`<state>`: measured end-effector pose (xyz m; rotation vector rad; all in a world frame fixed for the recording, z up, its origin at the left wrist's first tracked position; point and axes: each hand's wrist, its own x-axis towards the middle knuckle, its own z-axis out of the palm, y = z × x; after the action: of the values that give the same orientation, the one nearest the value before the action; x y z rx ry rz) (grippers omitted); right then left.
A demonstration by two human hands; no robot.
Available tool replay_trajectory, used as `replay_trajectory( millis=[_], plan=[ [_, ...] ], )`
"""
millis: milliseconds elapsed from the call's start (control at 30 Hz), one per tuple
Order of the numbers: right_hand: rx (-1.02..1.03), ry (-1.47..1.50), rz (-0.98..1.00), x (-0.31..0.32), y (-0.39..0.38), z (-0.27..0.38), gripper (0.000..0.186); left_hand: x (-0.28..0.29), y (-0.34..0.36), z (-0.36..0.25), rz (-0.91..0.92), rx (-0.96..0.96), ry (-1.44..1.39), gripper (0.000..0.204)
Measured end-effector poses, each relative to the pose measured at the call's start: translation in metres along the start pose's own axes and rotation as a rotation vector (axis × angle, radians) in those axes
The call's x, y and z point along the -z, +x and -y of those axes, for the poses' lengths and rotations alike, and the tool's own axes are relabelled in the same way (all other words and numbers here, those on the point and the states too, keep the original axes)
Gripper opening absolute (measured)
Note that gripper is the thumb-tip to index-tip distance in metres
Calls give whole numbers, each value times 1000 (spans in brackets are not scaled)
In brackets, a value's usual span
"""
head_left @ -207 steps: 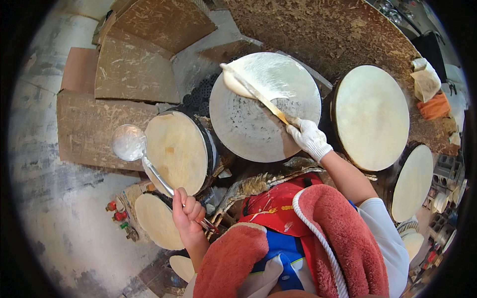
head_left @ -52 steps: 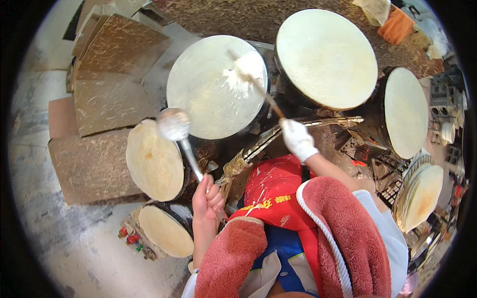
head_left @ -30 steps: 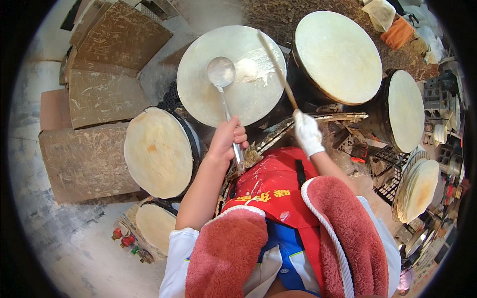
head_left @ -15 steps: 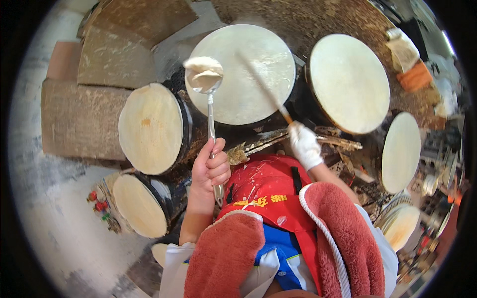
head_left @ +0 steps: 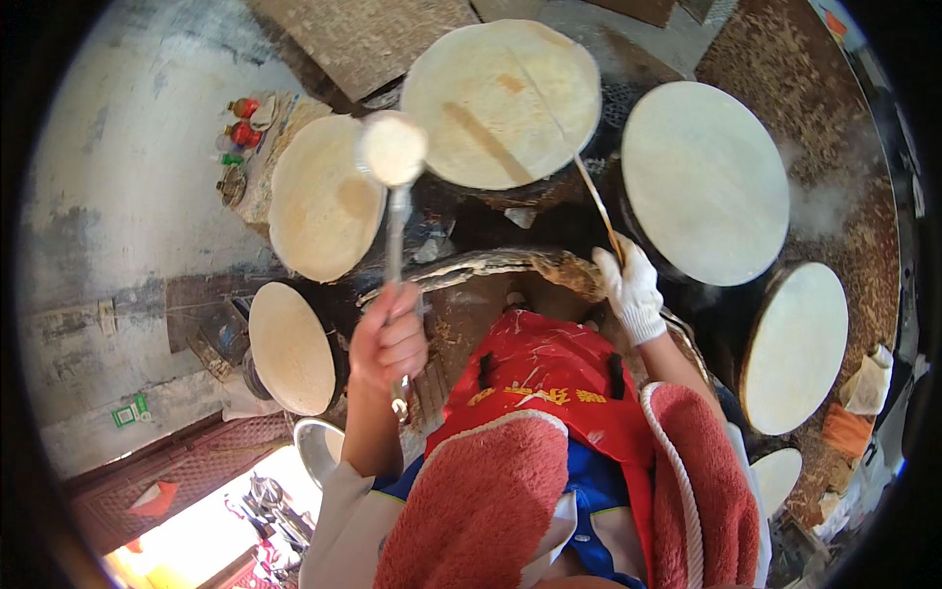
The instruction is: The person ladles batter onto a hot griddle, spreads it into a thin circle using a wooden spreader, flips the crepe, and stacks the finished crepes. The process is repeated continuously across multiple griddles.
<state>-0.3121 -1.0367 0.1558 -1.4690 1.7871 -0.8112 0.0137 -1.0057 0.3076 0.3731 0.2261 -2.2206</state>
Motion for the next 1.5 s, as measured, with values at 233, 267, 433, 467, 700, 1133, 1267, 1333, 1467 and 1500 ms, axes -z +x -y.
replay_trajectory(
  millis=[233,267,433,467,700,1133,1267,1333,1467,1500],
  plan=[
    [334,-369,261,-125,94,117,53,-7,-119,-54,-340,-248,665,31],
    [399,-411,257,-142,104,127,49,0,-123,-63,-325,-176,495,32],
    [431,-520,250,-174,137,152,32,44,-113,-99,-265,-30,-100,33],
    [433,-518,222,-171,139,155,27,49,-113,-104,-220,-8,-117,33],
    [224,-114,-93,-68,193,187,32,33,-126,-139,-166,-97,-67,32],
    [-87,981,-942,243,14,17,39,-11,-31,-56,-133,535,262,31],
    [23,1048,-1010,316,-160,-40,31,11,17,17,-255,731,151,32],
    [-13,1036,-1216,347,-250,-52,28,13,25,55,-309,774,211,32],
    [-92,1092,-1373,387,-447,-62,28,15,49,138,-326,947,306,34],
    [-110,1065,-1500,392,-494,-60,30,13,52,157,-322,986,292,34]
  ],
)
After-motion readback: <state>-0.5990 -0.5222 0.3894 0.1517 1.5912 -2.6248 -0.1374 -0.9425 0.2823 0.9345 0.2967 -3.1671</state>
